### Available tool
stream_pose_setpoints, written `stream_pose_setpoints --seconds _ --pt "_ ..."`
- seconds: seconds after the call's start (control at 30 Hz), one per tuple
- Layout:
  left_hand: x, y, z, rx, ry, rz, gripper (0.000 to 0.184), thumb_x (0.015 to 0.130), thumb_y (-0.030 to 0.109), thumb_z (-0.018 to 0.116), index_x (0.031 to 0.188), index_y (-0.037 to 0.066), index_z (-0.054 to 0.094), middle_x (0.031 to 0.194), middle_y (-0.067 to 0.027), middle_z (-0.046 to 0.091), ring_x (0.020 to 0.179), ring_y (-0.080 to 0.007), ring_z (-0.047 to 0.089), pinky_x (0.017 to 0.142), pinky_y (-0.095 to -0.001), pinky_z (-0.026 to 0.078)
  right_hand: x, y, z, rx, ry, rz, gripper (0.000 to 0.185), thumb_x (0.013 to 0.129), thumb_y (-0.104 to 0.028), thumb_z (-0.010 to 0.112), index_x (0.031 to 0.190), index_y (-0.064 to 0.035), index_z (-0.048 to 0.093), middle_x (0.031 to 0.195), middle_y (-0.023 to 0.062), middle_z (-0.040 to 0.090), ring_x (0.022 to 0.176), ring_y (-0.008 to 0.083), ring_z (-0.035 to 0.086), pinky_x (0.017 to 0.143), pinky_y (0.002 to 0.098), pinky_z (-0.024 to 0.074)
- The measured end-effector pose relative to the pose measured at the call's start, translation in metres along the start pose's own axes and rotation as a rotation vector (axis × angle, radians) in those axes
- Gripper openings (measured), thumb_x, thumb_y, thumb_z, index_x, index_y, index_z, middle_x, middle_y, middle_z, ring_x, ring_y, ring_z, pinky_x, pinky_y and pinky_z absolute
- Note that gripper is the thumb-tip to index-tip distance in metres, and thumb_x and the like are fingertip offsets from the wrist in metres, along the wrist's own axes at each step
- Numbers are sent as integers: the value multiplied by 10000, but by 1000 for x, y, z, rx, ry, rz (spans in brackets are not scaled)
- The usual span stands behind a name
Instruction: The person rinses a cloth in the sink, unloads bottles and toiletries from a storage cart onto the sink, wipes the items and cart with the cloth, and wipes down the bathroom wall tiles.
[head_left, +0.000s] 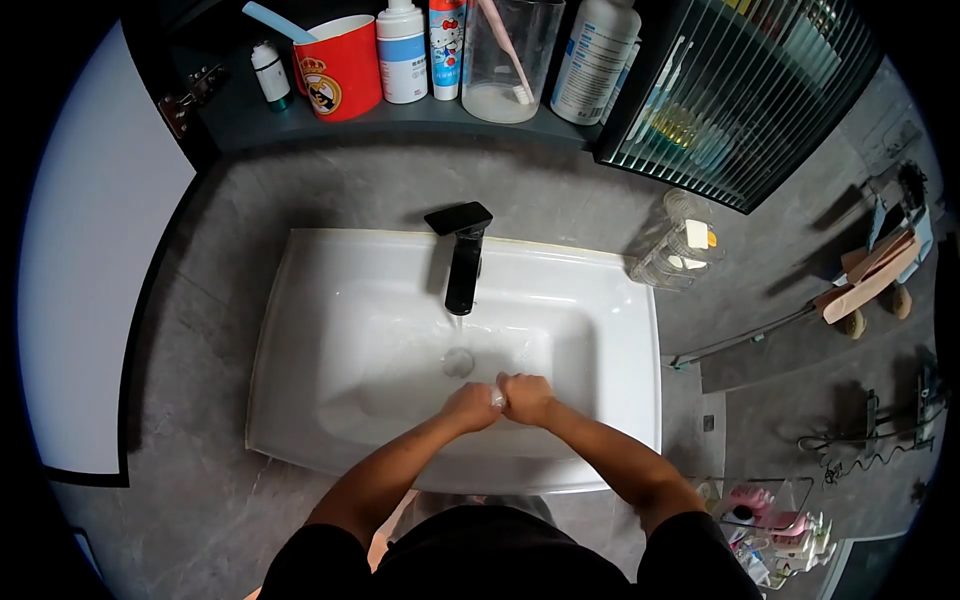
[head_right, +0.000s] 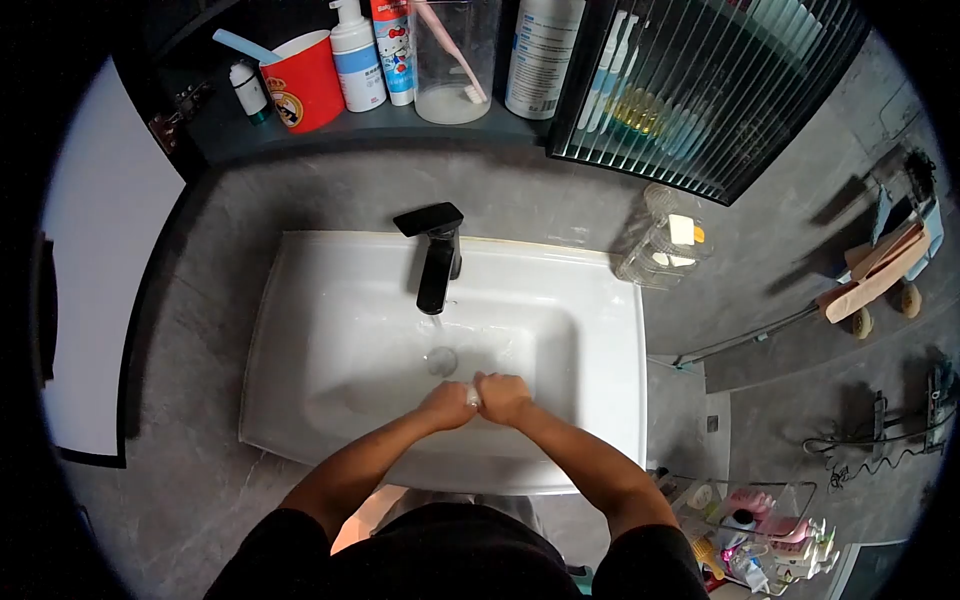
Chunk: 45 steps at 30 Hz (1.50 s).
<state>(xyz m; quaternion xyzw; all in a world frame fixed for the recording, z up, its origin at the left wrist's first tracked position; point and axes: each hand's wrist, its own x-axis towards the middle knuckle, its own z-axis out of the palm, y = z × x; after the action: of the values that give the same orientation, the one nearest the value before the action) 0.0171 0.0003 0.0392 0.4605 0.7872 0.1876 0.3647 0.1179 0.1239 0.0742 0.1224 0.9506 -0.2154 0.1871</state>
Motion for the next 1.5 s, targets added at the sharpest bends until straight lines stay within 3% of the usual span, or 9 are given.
stream_pose_setpoints --seconds 0.17,0.33,0.47,0.57,0.83,1.07,1.27,1.4,1.5 --pt "-32 17 -34 -58 353 134 267 779 143 670 1004 13 612 944 -219 681 890 -433 647 761 -506 518 8 9 -17 806 -43 -172 391 777 -14 735 1088 -66 504 1031 81 608 988 196 582 844 328 466" --pt "-48 9 -71 -427 461 27 423 774 178 686 1146 4 588 1024 -219 685 958 -371 674 820 -431 534 -4 -32 -107 388 415 -293 809 863 -321 712 1506 -152 250 1198 184 583 993 295 621 841 389 494" --pt "-45 4 -89 -531 385 -42 434 789 127 735 1179 -2 594 1082 -107 691 1022 -180 650 895 -324 497 41 -54 -144 162 643 -246 801 911 -325 624 1553 -209 160 1050 206 643 842 347 655 719 436 520" --pt "-42 2 -90 -538 443 25 450 788 225 730 1172 21 611 1015 -133 701 904 -234 677 810 -355 527 56 -70 -152 -65 493 -74 756 910 -252 599 1544 -262 188 761 148 679 661 381 652 610 480 506" --pt "-31 -3 -82 -863 40 -111 347 854 318 696 1086 70 623 869 4 616 717 -111 584 600 -312 495 -3 -32 -99 -11 689 -608 770 806 -91 628 1495 -210 305 1122 164 634 1044 314 624 717 424 541" --pt "1 15 -38 -254 -117 -9 392 827 346 655 1026 9 625 897 -134 685 795 -278 659 675 -421 521 -33 -10 -37 52 235 72 518 802 -127 682 1274 -111 472 975 191 673 980 337 656 751 419 545" --pt "10 44 -11 209 -14 216 338 821 246 656 1045 3 584 926 -228 681 885 -409 664 768 -513 515 -40 33 -12 135 23 161 355 833 -197 691 1096 -61 496 920 228 669 947 354 655 766 414 528" --pt "44 51 -12 -25 154 249 509 784 160 720 1181 70 415 1001 -224 665 952 -441 639 780 -509 512 -17 81 4 506 308 181 411 795 -90 719 1117 -54 466 960 176 655 956 269 658 766 374 510" --pt "84 55 -30 -449 234 280 746 752 189 794 1332 143 328 1204 -198 568 1130 -337 578 904 -423 489 0 98 -16 752 726 82 542 761 43 719 1203 -52 421 1015 117 613 950 203 622 797 349 511"
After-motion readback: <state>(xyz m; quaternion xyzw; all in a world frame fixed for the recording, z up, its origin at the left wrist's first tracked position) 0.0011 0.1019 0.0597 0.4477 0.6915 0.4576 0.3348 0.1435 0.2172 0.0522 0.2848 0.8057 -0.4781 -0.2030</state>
